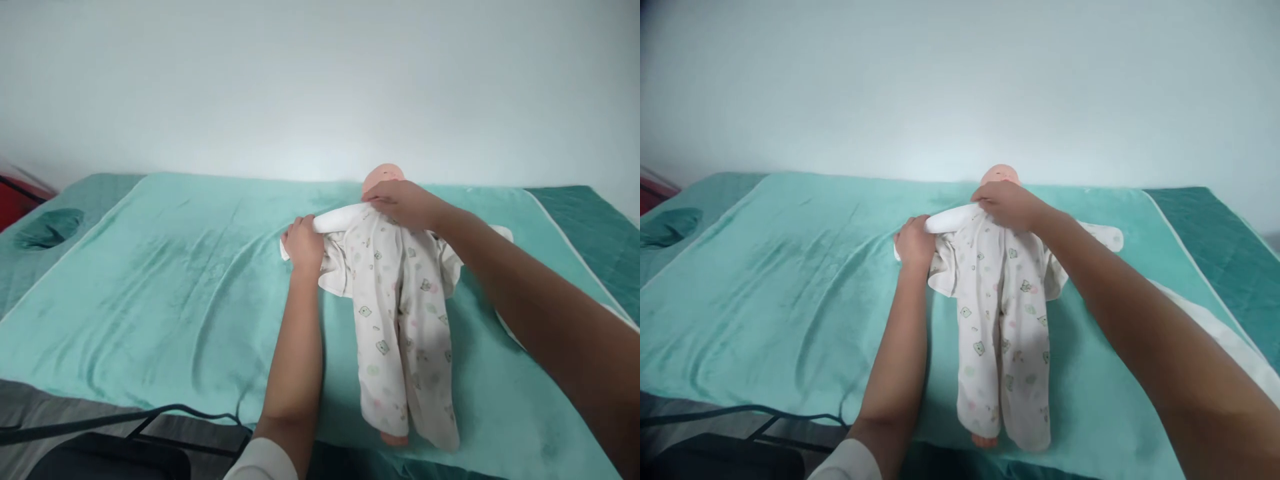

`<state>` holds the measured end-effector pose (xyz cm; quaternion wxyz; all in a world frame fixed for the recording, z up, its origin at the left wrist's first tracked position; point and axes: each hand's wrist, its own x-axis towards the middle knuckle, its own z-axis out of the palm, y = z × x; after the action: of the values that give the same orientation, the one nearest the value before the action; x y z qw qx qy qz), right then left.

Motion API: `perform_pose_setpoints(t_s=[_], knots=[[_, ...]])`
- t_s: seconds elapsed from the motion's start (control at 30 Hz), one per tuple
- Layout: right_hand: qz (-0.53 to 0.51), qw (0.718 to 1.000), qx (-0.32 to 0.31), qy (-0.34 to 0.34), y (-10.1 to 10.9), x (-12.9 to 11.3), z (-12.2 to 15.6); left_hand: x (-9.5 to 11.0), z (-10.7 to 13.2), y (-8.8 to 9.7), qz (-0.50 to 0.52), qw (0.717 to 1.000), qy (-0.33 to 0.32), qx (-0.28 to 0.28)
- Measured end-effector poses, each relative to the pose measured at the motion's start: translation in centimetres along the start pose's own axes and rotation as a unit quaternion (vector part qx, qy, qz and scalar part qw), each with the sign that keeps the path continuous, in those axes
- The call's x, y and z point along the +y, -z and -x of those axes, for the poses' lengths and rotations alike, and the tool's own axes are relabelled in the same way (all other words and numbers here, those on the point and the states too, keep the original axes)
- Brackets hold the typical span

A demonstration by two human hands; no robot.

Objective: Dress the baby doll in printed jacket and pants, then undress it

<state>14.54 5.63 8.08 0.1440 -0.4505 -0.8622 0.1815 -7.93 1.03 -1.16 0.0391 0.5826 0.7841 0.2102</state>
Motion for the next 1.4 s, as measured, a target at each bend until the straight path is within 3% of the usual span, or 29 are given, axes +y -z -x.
perform_pose_setpoints(t_s=[0.1,0.2,0.3,0.4,0.57,0.67,0.77,0.9,1.07,1.23,1.4], knots=[[-0.027,0.982,0.172,-0.078,-1.9,2.9,4.0,0.1,0.0,0.0,0.000,1.000,0.011,0.005],[0.017,0.948,0.263,-0.177,-4.6,6.5,7.7,0.2,0.0,-0.3,-0.003,1.000,-0.006,0.001],[0.073,0.942,0.262,-0.199,-5.9,9.4,10.1,0.5,0.2,-0.7,0.014,0.999,-0.042,-0.012],[0.055,0.936,0.281,-0.205,-5.6,10.8,10.8,1.0,0.5,-0.7,0.058,0.995,-0.080,-0.020],[-0.021,0.915,0.319,-0.244,-5.3,11.0,10.3,3.6,2.4,1.9,0.205,0.965,-0.162,-0.008],[-0.010,0.918,0.306,-0.252,-5.2,10.6,10.0,6.6,4.6,3.7,0.227,0.933,-0.260,-0.100],[0.000,0.930,0.268,-0.253,-4.9,10.3,9.9,10.5,5.9,4.4,0.146,0.913,-0.342,-0.166],[0.005,0.931,0.246,-0.268,-4.5,10.3,9.8,15.9,4.8,3.0,0.034,0.881,-0.437,-0.176],[0.005,0.926,0.239,-0.292,-4.5,10.8,10.0,21.2,2.7,-0.7,-0.131,0.855,-0.459,-0.204],[-0.016,0.921,0.242,-0.306,-4.4,11.1,10.1,23.6,2.0,-4.1,-0.190,0.848,-0.439,-0.230],[-0.036,0.919,0.240,-0.311,-3.7,10.9,10.4,23.9,1.1,-5.0,-0.234,0.840,-0.429,-0.234]])
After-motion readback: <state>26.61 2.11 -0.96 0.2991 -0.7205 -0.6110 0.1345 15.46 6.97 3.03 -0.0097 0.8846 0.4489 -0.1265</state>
